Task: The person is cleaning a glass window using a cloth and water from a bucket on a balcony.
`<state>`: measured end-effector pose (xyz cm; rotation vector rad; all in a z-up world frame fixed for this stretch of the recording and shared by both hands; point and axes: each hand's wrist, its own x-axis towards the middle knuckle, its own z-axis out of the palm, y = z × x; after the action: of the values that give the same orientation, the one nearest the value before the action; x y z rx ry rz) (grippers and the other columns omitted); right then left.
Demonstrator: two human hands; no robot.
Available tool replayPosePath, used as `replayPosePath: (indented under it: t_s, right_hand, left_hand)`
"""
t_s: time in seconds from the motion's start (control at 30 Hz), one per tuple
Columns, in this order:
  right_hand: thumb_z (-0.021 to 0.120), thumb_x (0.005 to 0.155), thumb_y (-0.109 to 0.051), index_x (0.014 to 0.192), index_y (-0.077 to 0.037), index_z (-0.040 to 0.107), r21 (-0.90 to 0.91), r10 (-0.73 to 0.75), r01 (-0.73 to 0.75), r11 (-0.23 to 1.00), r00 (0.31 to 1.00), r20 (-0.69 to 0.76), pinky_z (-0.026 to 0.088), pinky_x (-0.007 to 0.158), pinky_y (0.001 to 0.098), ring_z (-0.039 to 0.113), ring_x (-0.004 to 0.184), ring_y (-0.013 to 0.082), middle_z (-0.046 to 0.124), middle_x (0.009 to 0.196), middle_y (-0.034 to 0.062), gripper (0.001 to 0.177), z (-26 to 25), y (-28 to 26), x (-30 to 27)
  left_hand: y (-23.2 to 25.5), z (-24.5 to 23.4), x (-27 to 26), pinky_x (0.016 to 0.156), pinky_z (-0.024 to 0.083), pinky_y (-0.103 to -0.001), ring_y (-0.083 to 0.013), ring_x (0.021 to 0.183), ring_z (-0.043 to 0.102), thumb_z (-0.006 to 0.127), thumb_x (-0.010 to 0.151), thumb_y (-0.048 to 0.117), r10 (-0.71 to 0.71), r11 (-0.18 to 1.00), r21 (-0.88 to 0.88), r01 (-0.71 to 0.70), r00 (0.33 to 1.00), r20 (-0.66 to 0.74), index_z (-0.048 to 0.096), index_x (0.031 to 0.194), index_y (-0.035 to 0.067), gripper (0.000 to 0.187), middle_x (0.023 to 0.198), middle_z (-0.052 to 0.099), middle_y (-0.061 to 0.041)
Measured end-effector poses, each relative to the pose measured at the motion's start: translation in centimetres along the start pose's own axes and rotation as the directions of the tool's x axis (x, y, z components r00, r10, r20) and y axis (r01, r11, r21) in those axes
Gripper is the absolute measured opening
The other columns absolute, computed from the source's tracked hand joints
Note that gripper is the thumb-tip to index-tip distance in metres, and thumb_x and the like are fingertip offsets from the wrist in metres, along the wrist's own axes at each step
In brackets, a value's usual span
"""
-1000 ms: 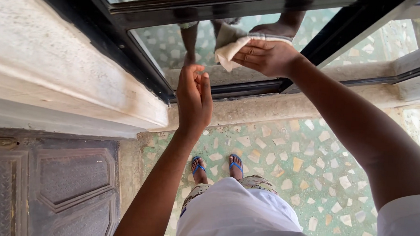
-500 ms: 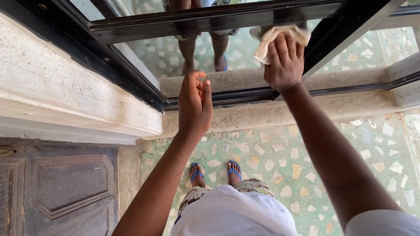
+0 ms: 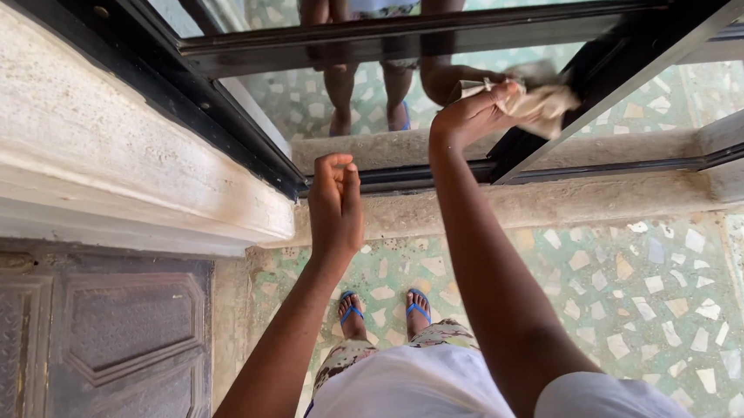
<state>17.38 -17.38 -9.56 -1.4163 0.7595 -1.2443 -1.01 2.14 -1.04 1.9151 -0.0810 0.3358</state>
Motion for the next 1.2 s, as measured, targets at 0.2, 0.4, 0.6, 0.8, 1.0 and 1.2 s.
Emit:
replayPosePath:
  t_s: [0.2, 0.4, 0.6, 0.8, 1.0, 1.2]
  right_hand:
    - [0.050, 0.094, -0.060, 0.156, -0.003, 0.005, 0.640, 0.483, -0.430, 0.637, 0.869, 0.103, 0.050, 0.109, 0.0599, 0.053, 0.138, 0.0552, 0.042, 0.147, 0.0387, 0.096, 0.5, -5.4, 5.3]
    - [0.044, 0.101, -0.064, 0.159, 0.004, 0.023, 0.294, 0.512, -0.458, 0.839, 0.847, -0.144, 0.055, 0.107, 0.0526, 0.052, 0.137, 0.0424, 0.043, 0.151, 0.0315, 0.091, 0.3, -8.3, 5.4]
    - [0.037, 0.097, -0.062, 0.152, -0.009, 0.040, 0.617, 0.865, -0.718, 0.323, 0.488, 0.114, 0.045, 0.106, 0.0349, 0.061, 0.129, 0.0315, 0.056, 0.152, 0.0178, 0.077, 0.4, -4.0, 3.1]
    - [0.040, 0.099, -0.051, 0.148, -0.005, 0.044, 0.533, 0.734, -0.696, 0.482, 0.652, 0.188, 0.046, 0.100, 0.0365, 0.061, 0.122, 0.0306, 0.059, 0.145, 0.0193, 0.068, -0.5, -8.2, -0.2]
    - [0.042, 0.101, -0.041, 0.144, -0.002, 0.047, 0.434, 0.581, -0.649, 0.625, 0.758, 0.297, 0.047, 0.095, 0.0382, 0.062, 0.115, 0.0297, 0.061, 0.138, 0.0208, 0.058, -1.7, -10.5, -5.5]
    - [0.045, 0.103, -0.030, 0.140, 0.001, 0.050, 0.356, 0.385, -0.565, 0.744, 0.799, 0.462, 0.048, 0.090, 0.0399, 0.062, 0.107, 0.0289, 0.063, 0.130, 0.0225, 0.049, -2.3, -15.2, -11.3]
  left_hand:
    - [0.3, -2.3, 0.3, 0.069, 0.051, -0.029, -0.0135, 0.075, 0.061, 0.048, 0.110, 0.023, -0.040, 0.997, -0.076, 0.036, 0.998, -0.053, 0.055, 0.120, 0.003, 0.024, 0.085, 0.063, -0.006]
    - [0.0, -2.6, 1.1, 0.070, 0.051, -0.029, -0.0136, 0.080, 0.063, 0.047, 0.110, 0.025, -0.070, 0.990, -0.124, 0.064, 0.996, -0.048, 0.056, 0.120, 0.003, 0.026, 0.088, 0.064, -0.007]
    - [-2.0, -4.6, 0.9, 0.063, 0.048, -0.028, -0.0113, 0.070, 0.056, 0.047, 0.109, 0.029, -0.197, 0.966, -0.174, 0.192, 0.980, -0.010, 0.057, 0.120, 0.005, 0.029, 0.086, 0.063, -0.006]
    - [-4.7, -6.8, 0.7, 0.048, 0.039, -0.024, -0.0075, 0.059, 0.047, 0.046, 0.108, 0.031, -0.385, 0.851, -0.364, 0.379, 0.921, 0.059, 0.058, 0.115, 0.005, 0.030, 0.082, 0.057, -0.003]
    - [-5.5, -9.6, 0.2, 0.047, 0.039, -0.023, -0.0057, 0.059, 0.048, 0.040, 0.110, 0.031, -0.431, 0.823, -0.375, 0.426, 0.899, 0.076, 0.055, 0.119, 0.005, 0.032, 0.083, 0.057, -0.003]
    - [-5.7, -11.9, -0.8, 0.049, 0.040, -0.023, -0.0061, 0.060, 0.050, 0.040, 0.108, 0.033, -0.452, 0.825, -0.361, 0.435, 0.891, 0.041, 0.054, 0.119, 0.006, 0.032, 0.083, 0.057, -0.003]
